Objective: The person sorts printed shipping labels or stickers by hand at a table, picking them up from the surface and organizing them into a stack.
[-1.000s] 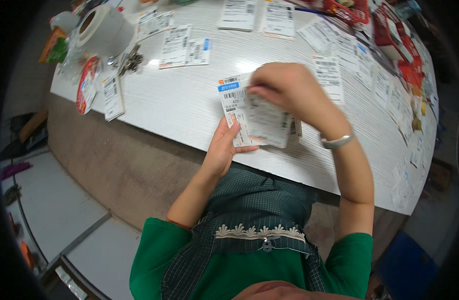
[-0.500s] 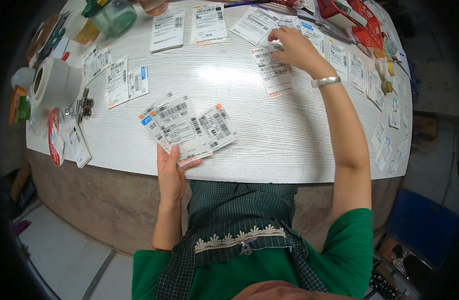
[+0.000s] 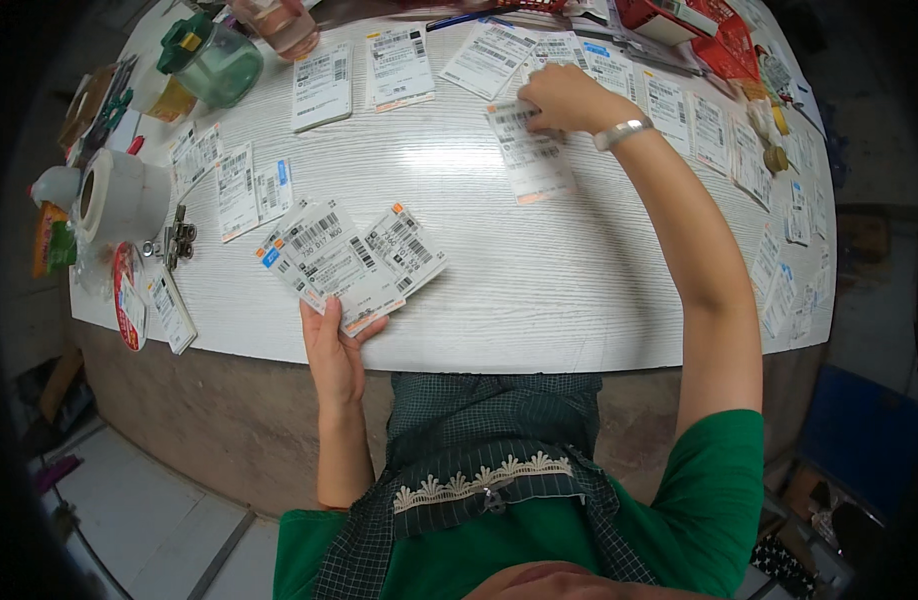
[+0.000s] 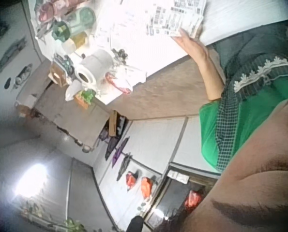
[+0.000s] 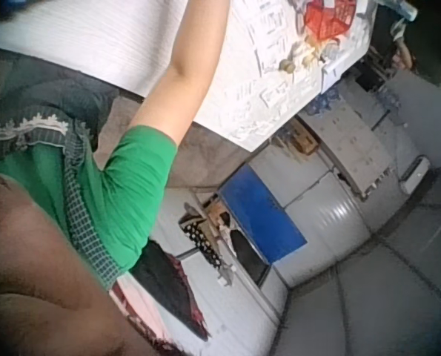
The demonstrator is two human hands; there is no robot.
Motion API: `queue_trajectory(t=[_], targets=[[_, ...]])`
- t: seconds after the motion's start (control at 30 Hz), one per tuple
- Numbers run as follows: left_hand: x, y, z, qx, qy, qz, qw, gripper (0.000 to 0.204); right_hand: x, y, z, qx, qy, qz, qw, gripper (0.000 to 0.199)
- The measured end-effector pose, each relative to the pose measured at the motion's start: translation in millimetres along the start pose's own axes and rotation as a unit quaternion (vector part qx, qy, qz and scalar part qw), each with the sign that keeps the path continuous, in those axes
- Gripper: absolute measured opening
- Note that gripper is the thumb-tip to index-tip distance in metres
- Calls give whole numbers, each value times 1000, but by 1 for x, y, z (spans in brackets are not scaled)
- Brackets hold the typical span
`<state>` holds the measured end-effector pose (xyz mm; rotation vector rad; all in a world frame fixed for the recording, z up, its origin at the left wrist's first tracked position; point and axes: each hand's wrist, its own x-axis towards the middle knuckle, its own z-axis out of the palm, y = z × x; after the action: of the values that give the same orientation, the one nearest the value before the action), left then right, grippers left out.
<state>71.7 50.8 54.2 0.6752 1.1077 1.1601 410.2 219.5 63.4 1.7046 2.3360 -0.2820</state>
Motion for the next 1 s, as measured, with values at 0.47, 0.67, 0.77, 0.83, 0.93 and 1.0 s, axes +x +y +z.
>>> queue_trajectory(t=[0.47,0.67,0.77,0.83,0.93,1.0], targets=[[-9,-32,53,-47,-112,-55,991,37,-164,-156,46,483,273,191,810,21],[-10,-58,43,170,-142,44,974,37,-184,-142,46,375,460,132,794,47],[-2,-61,37,210,-225,177,935,36,-190,-128,49,571,277,0,773,45],[8,-65,30,337,-261,217,878,35,-190,-128,56,486,237,-37,841,33],[11,-60,44,297,-323,153,885,34,-188,-137,67,316,340,13,886,35],[2,-57,44,263,-282,146,911,36,-192,-147,63,243,343,32,907,41]])
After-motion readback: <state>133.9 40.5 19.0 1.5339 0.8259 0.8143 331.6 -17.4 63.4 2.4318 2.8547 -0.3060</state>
